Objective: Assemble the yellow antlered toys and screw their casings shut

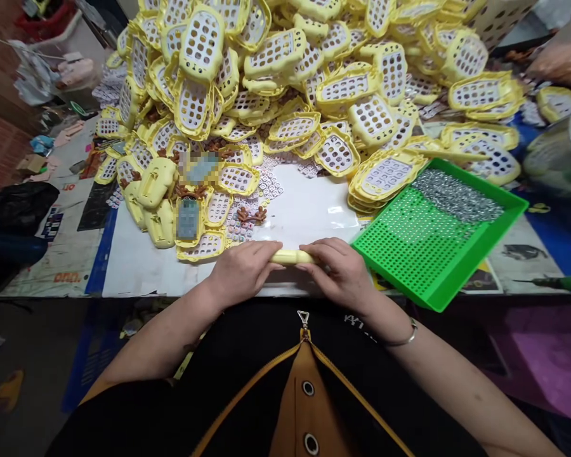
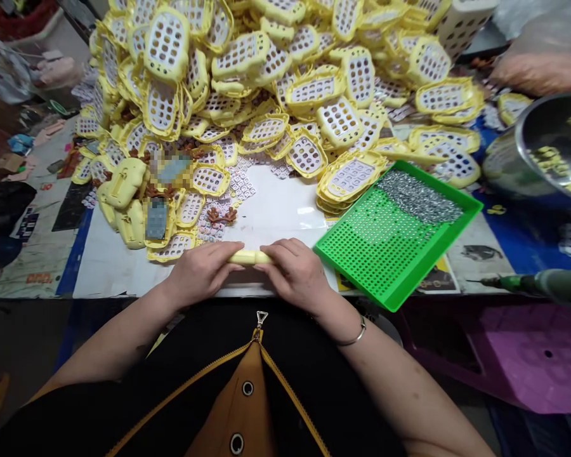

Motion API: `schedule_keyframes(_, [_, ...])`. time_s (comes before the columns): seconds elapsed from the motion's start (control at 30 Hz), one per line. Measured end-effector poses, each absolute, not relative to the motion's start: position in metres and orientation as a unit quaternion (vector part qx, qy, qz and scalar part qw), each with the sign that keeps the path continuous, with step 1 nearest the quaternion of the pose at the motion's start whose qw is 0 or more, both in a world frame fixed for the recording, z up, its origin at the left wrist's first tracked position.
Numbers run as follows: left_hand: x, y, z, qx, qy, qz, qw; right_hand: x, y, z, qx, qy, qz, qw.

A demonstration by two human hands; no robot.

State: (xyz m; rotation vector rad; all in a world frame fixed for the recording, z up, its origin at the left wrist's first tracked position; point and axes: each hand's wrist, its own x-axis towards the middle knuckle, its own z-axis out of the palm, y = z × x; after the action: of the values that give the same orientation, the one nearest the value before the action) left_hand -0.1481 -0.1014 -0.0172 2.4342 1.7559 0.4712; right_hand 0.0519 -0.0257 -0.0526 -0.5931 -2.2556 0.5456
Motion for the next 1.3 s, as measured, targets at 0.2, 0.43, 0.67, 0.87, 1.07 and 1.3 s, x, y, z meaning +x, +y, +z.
schedule_keyframes(0.2, [-0.143,-0.102,-0.032,0.798,0.581,0.161,0.000,0.049,-0.024,-0.058,-0.230,-0.887,0.166,0.366])
schedule_keyframes(0.43, [-0.147,-0.090,-0.017,0.795,0.598,0.098,0.044,0.048,-0.018,-0.052,-0.224,-0.905,0.161,0.325])
schedule_keyframes(0.67, [-0.147,-0.092,-0.020,0.719,0.653,0.179,0.156,0.034,-0.029,-0.033,-0.237,-0.939,0.070,0.238])
schedule_keyframes(0.87, [-0.144,-0.099,-0.030,0.696,0.642,0.241,0.212,0.022,-0.040,-0.038,-0.251,-0.933,0.080,0.244])
schedule_keyframes(1.07, [-0.140,-0.102,-0.035,0.708,0.644,0.235,0.168,0.018,-0.039,-0.051,-0.217,-0.936,0.046,0.273])
schedule_keyframes(1.3, [-0.157,-0.092,-0.037,0.482,0.657,0.416,0.405,0.034,-0.030,-0.019,-0.225,-0.894,0.010,0.388])
